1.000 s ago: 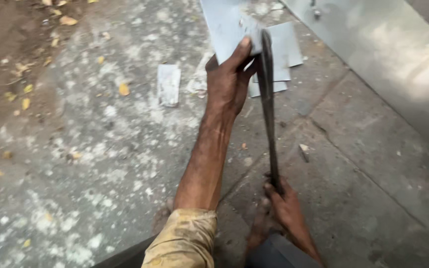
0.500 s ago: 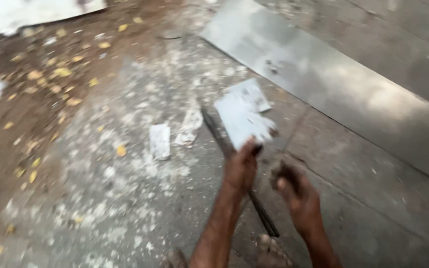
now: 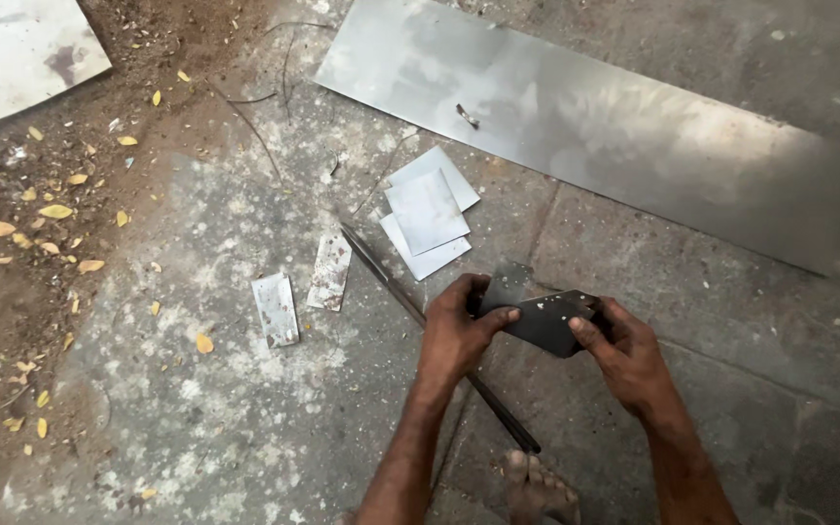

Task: The person sits on a concrete floor and uses large metal shears to cut a long metal sheet into smaller rectangular pieces. The person holds the sheet with one hand and operates the shears with the other, cutting multiple pieces and stacking them on the ground.

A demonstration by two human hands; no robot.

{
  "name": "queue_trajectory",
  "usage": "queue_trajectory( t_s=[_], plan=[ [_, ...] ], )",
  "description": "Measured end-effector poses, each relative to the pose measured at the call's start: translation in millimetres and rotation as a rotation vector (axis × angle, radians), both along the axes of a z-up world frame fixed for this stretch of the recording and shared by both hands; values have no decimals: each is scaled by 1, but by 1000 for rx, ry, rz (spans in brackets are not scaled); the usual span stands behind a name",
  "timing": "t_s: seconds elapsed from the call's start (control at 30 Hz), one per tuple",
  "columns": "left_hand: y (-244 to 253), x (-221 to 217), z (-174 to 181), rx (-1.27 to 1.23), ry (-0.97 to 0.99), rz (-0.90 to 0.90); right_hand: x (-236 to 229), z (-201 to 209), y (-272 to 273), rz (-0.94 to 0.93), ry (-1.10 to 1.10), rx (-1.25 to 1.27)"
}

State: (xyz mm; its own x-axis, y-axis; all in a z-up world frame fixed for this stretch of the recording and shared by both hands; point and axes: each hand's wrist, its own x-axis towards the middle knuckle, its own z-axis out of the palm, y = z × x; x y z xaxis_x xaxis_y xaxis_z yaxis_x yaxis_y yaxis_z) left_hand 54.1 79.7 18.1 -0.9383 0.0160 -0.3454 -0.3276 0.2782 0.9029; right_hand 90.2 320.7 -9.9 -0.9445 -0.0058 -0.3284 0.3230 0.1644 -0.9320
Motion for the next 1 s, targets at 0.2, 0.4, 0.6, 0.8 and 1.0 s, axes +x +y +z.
queue_trajectory(
  t_s=[0.2,0.4,0.6,0.8,1.0],
  plan=[
    [16,0,0,-176,-125,1,12,19,-31,-160,-180,362],
    [15,-1,-25,-122,12,84,19,34,-67,-203,90,503],
    [-49,2,-52,761,-107,532,25,-11,-68,61,-148,172],
    [-142,6,-73,865,-5,999,84,-88,-95,484,268,456],
    [-177,-9,-69,929,-18,1067,104,-133,-41,465,36,265]
  ],
)
